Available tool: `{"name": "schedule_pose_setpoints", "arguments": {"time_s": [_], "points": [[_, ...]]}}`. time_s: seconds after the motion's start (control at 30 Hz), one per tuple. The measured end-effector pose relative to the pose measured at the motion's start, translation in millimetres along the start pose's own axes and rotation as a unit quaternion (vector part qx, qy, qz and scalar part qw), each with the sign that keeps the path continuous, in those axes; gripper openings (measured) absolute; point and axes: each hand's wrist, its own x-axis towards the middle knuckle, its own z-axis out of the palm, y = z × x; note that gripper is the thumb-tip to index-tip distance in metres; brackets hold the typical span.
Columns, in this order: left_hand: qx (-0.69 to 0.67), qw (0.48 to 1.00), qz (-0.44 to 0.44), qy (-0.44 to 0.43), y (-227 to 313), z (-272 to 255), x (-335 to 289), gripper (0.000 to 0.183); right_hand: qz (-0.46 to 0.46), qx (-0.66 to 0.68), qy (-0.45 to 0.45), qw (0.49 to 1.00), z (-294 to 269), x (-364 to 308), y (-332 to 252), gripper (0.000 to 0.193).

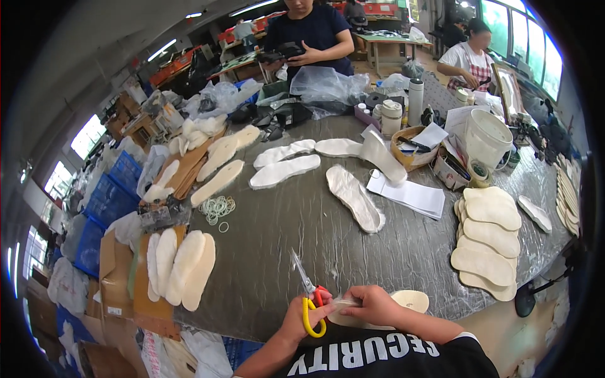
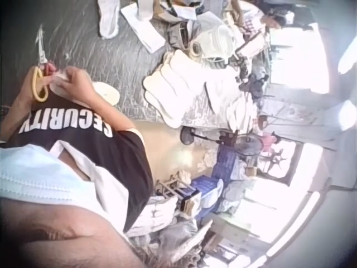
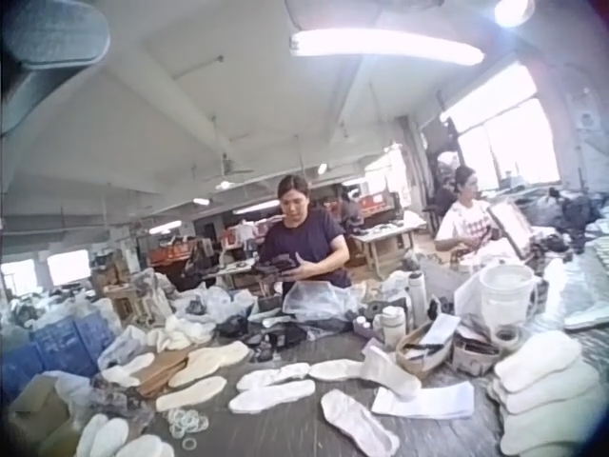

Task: Trim and organize various shoe lining and upper components into a paper envelope for further processing.

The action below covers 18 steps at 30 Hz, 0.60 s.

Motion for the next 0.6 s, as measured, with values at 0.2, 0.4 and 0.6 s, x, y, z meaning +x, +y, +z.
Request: {"name": "schedule_pose_setpoints", "arguments": {"time_s": [0.2, 0.4, 0.6], "points": [[-0.087, 0.994, -0.045, 0.038, 7, 13, 7, 0.018, -0.018, -0.058, -0.009, 0.998, -5, 7, 9, 0.028], [-0.054, 0.997, -0.049, 0.036, 9, 9, 9, 0.015, -0.081, -0.06, 0.023, 0.995, 4, 11, 21, 0.027], [-0.065, 0.996, 0.009, 0.062, 5, 17, 13, 0.016, -0.029, -0.063, -0.026, 0.997, 1, 12, 23, 0.025]]}}
